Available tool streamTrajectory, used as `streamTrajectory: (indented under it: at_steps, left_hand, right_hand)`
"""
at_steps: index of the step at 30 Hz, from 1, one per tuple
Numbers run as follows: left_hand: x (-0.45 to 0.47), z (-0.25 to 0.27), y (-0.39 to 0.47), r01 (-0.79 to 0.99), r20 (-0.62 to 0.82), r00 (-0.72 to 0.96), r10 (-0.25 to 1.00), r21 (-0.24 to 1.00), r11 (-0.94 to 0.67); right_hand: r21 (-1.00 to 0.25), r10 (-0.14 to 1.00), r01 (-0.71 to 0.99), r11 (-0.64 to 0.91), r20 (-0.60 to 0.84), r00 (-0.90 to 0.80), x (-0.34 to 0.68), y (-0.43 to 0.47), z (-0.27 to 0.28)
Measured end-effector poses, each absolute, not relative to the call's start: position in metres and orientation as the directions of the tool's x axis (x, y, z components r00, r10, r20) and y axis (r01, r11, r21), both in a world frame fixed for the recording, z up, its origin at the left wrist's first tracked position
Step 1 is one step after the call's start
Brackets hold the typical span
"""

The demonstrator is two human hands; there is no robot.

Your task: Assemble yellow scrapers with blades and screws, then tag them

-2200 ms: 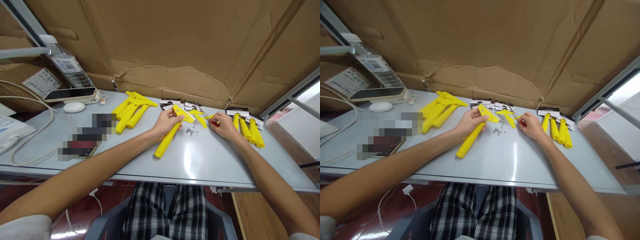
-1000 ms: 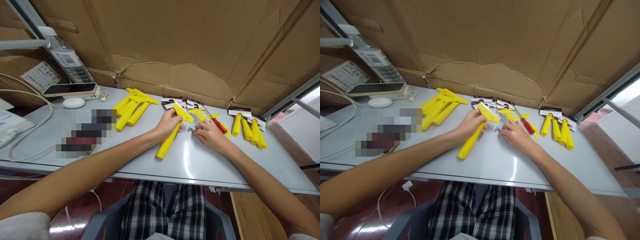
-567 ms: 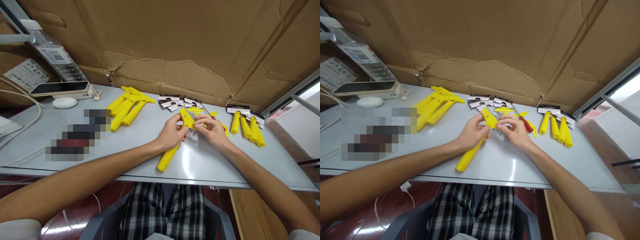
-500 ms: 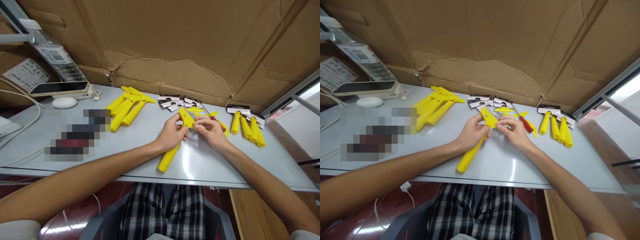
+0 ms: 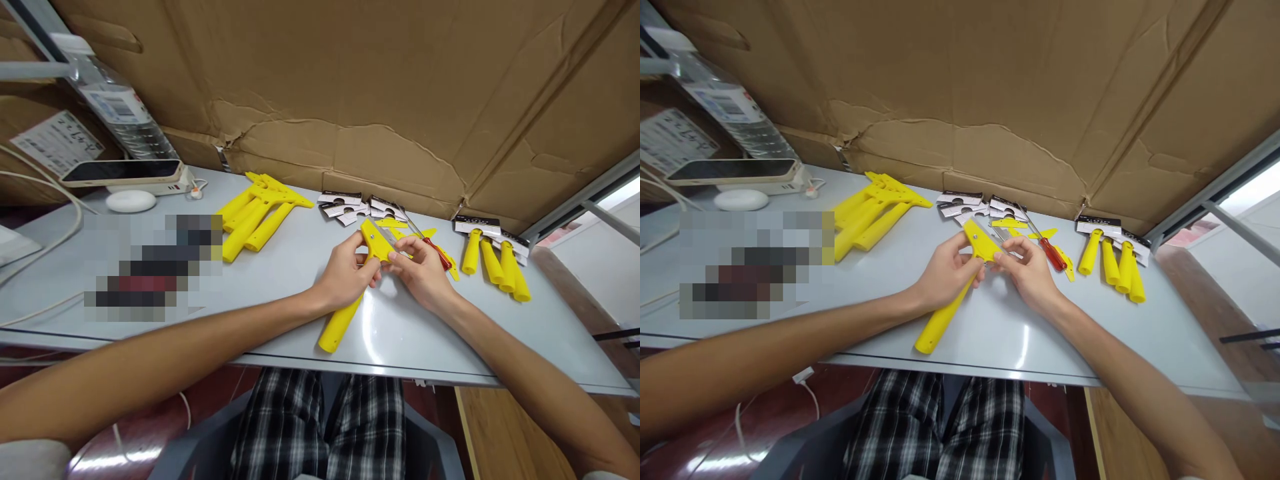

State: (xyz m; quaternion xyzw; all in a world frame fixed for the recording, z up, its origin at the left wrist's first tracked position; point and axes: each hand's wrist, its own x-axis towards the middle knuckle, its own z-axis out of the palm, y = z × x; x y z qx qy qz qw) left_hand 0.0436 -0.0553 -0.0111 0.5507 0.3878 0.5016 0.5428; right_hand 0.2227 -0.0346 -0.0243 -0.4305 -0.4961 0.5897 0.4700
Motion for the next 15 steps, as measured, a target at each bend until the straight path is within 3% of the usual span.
streamTrajectory:
  at_steps: [10, 13, 15]
  left_hand:
    - [0.038, -0.011, -0.042, -0.136, 0.137, 0.233, 0.963, 0.985, -0.107]
    - [0.029, -0.006, -0.030, -0.144, 0.101, 0.196, 0.975, 0.987, -0.074]
    - [0.023, -0.002, -0.023, -0.148, 0.076, 0.173, 0.982, 0.988, -0.050]
  right_hand:
    - [-0.977, 0.962, -0.171, -0.125, -0.077, -0.263, 0.227, -0.032, -0.018]
    - [-1.000, 0.977, -0.015, -0.015, -0.011, -0.211, 0.239, -0.025, -0.021]
    - [-0.965, 0.983, 0.217, 0.148, 0.119, -0.142, 0.251, -0.018, -0.024]
